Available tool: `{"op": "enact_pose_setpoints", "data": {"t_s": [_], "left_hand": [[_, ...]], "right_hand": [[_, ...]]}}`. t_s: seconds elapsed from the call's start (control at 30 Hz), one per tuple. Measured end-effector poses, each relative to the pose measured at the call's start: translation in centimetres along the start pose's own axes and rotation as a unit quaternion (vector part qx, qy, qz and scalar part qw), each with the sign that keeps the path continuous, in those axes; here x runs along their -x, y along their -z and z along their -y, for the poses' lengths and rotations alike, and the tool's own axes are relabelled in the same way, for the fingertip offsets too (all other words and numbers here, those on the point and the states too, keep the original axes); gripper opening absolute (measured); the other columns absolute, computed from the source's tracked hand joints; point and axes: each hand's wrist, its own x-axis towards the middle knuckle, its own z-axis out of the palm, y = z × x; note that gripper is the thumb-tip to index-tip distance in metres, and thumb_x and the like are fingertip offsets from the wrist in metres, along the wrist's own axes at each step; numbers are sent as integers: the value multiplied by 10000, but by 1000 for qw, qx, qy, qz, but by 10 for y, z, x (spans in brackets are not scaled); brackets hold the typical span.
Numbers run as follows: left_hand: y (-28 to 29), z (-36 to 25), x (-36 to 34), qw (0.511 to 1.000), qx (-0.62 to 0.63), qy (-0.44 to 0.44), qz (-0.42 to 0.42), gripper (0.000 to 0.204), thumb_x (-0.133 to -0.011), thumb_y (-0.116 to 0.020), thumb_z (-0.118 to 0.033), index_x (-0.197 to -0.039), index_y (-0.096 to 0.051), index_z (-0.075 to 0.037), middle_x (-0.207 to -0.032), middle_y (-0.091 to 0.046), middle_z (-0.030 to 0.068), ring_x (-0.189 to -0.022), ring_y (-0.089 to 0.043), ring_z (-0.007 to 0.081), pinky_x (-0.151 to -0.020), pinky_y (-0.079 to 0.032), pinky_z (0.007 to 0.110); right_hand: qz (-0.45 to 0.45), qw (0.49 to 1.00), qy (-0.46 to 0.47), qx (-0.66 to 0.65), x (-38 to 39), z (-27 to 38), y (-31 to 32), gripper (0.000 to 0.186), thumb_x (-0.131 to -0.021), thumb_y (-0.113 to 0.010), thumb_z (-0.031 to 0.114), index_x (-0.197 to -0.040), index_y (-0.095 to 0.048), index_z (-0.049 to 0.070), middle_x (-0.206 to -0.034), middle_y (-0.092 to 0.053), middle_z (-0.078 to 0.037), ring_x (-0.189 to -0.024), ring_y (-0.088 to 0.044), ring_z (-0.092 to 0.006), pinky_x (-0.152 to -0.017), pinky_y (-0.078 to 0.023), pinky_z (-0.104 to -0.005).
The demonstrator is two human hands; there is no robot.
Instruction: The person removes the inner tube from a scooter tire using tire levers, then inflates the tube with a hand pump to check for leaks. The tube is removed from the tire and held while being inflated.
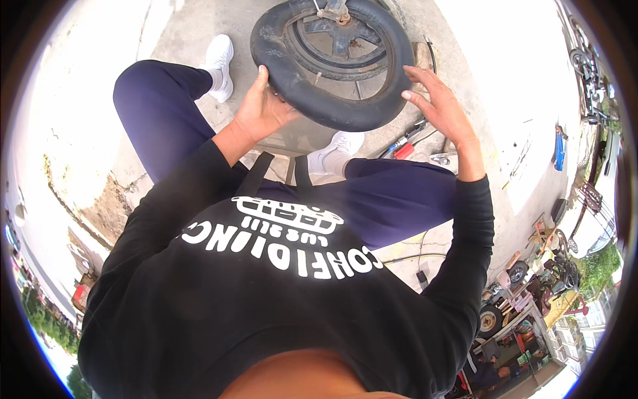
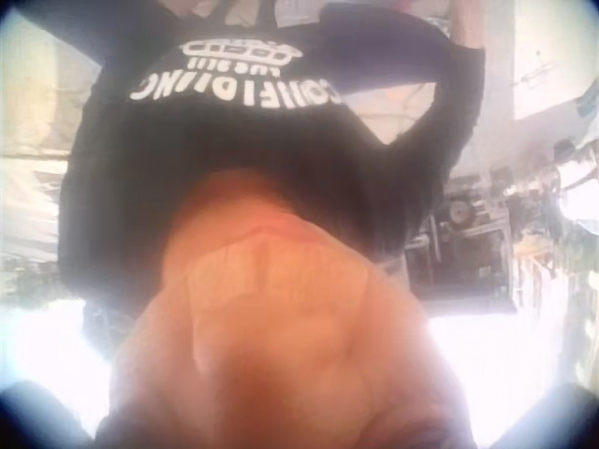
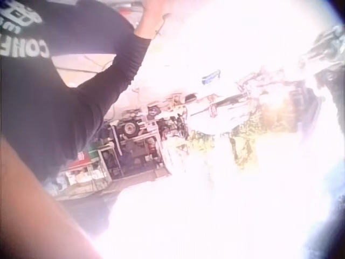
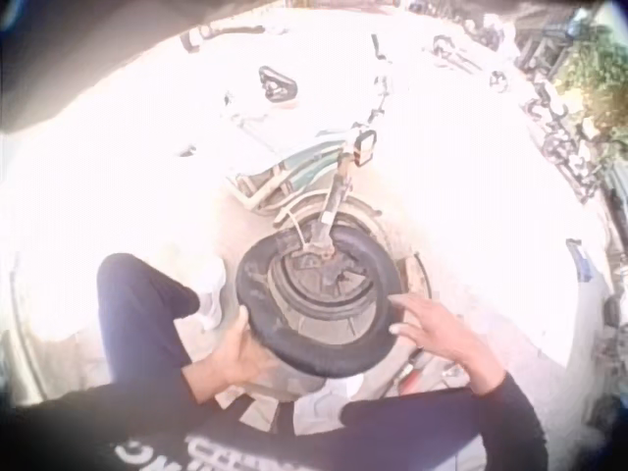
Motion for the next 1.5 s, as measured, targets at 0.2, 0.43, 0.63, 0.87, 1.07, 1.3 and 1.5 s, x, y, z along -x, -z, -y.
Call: {"op": "enact_pose_setpoints", "data": {"t_s": [0.2,0.43,0.63,0.87,1.07,1.3,1.5], "left_hand": [[-67,-46,-1,993,-97,12,58,716,-971,-314,-569,-1377,-310,21,-1386,-401,236,-1319,-391,371,-1123,-312,507],[-87,-99,-18,885,-455,92,31,714,-953,-382,-602,-1088,-552,78,-988,-645,276,-923,-662,320,-851,-535,395],[-109,-135,-18,512,-813,-275,-40,580,-816,-644,-569,-1006,-624,-22,-862,-664,156,-730,-629,244,-704,-509,347],[-138,-112,-38,301,-787,-520,141,675,-643,-787,-519,-1151,-603,-115,-1039,-649,89,-941,-625,291,-797,-497,376],[-146,-129,-64,353,-847,-397,36,735,-649,-743,-623,-1092,-617,-50,-839,-670,145,-820,-662,320,-731,-512,394],[-140,-141,-75,464,-812,-350,57,651,-704,-736,-581,-1033,-638,-29,-847,-669,167,-836,-657,332,-753,-492,398],[-135,-147,-70,440,-822,-353,72,653,-683,-757,-560,-1045,-611,-37,-869,-661,164,-855,-643,352,-759,-489,405]], "right_hand": [[-159,969,77,170,6,66,-41,952,-535,-867,290,-1376,-447,139,-1365,-463,-96,-1270,-430,-305,-1065,-346,-421],[-322,942,40,81,-21,4,-22,857,-517,-872,327,-1274,-537,106,-1199,-606,-113,-1138,-543,-334,-995,-428,-419],[-264,959,53,91,-36,15,-9,807,-519,-856,372,-1236,-578,124,-1190,-620,-102,-1144,-544,-330,-999,-422,-418],[-274,955,60,97,-76,17,-1,756,-602,-785,528,-1189,-591,93,-1002,-671,-158,-937,-638,-353,-825,-504,-423],[-246,968,3,37,-101,12,19,883,-582,-769,611,-1269,-542,105,-1011,-669,-176,-941,-649,-358,-827,-508,-424],[-292,954,56,33,-100,9,22,956,-547,-795,591,-1329,-508,123,-1140,-635,-138,-1086,-590,-336,-940,-458,-415],[-282,956,46,67,-90,-7,16,887,-554,-810,541,-1277,-538,105,-1205,-592,-127,-1141,-540,-337,-990,-418,-418]]}}
